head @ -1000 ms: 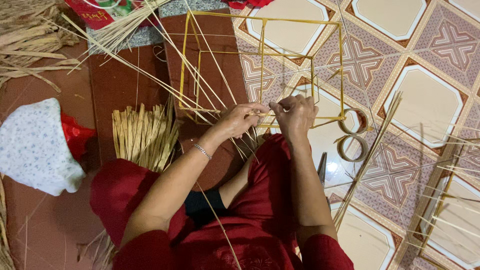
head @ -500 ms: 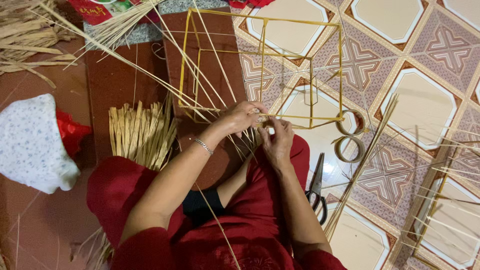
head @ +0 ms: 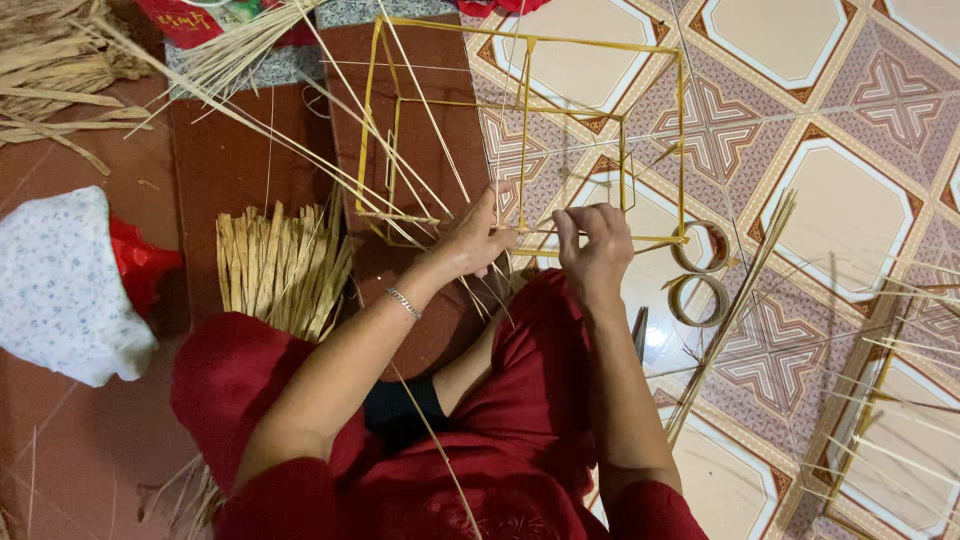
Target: The person sits on the floor and weaves thin bamboo strips onto a rectangular bamboo frame, threading and tightening each strip by hand around the frame bars. They occasionally pick up new strips from a bundle beside them and continue weaving them into the frame.
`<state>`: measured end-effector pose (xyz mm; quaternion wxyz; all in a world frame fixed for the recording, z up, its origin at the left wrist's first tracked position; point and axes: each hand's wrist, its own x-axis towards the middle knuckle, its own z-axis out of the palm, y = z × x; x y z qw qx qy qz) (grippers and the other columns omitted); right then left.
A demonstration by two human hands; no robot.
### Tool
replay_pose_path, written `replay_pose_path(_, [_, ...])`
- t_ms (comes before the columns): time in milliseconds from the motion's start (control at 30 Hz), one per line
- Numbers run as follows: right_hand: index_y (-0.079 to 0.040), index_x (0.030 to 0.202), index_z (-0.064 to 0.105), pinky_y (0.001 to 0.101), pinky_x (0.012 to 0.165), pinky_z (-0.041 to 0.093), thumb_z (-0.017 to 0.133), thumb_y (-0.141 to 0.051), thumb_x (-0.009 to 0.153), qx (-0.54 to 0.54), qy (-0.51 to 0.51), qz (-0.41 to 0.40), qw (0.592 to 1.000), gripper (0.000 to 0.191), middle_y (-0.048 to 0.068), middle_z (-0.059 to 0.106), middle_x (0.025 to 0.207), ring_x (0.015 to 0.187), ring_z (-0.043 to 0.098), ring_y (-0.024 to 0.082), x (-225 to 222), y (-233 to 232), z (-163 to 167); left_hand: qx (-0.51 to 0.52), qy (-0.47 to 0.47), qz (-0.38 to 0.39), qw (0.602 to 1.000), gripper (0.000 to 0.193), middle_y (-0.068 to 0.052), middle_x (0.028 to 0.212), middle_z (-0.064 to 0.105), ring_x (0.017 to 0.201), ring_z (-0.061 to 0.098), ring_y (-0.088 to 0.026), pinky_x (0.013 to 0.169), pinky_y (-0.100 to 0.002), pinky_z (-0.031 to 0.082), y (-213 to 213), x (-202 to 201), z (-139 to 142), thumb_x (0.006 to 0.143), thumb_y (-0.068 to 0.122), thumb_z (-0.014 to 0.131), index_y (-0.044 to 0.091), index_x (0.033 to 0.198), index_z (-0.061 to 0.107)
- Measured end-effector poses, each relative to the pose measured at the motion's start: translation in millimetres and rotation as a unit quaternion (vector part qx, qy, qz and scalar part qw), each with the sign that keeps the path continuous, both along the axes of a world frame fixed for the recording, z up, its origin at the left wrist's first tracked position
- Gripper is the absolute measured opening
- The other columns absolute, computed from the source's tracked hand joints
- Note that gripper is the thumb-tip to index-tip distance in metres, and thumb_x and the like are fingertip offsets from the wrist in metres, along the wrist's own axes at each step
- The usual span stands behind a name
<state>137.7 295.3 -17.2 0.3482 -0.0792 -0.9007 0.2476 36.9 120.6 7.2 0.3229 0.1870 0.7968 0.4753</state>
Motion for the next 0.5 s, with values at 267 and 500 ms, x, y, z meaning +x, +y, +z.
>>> replay_pose_path(267, [-0.006,0.088,0.076,0.0345,0.063,0.057,0.087,-0.02,0.083,-0.081,-0.085,-0.054,0.992,0.019,0.009,0.077,0.08,0.068,0.075,0.022,-24.8,8.2,-12.8,0.153,0.272,0.129,0.941,0.044,-0.013,0.113,0.068,0.053,0.06,-0.011,0.036,-0.026,0.048,-2.5,17.4,-43.7,0.098,-0.001,0.058,0.003,0.139,0.042])
replay_pose_path(500, [-0.008,0.105,0.074,0.0399,0.066,0.055,0.086,-0.014,0.081,-0.07,-0.123,-0.079,0.987,0.027,0.011,0.073,0.089,0.069,0.072,0.026,-24.1,5.4,-6.4,0.062,0.478,-0.077,0.872,0.035,-0.02,0.119,0.059,0.069,0.066,-0.029,0.056,-0.032,0.061,18.8,26.0,-51.5,0.081,-0.024,0.052,-0.009,0.113,0.055])
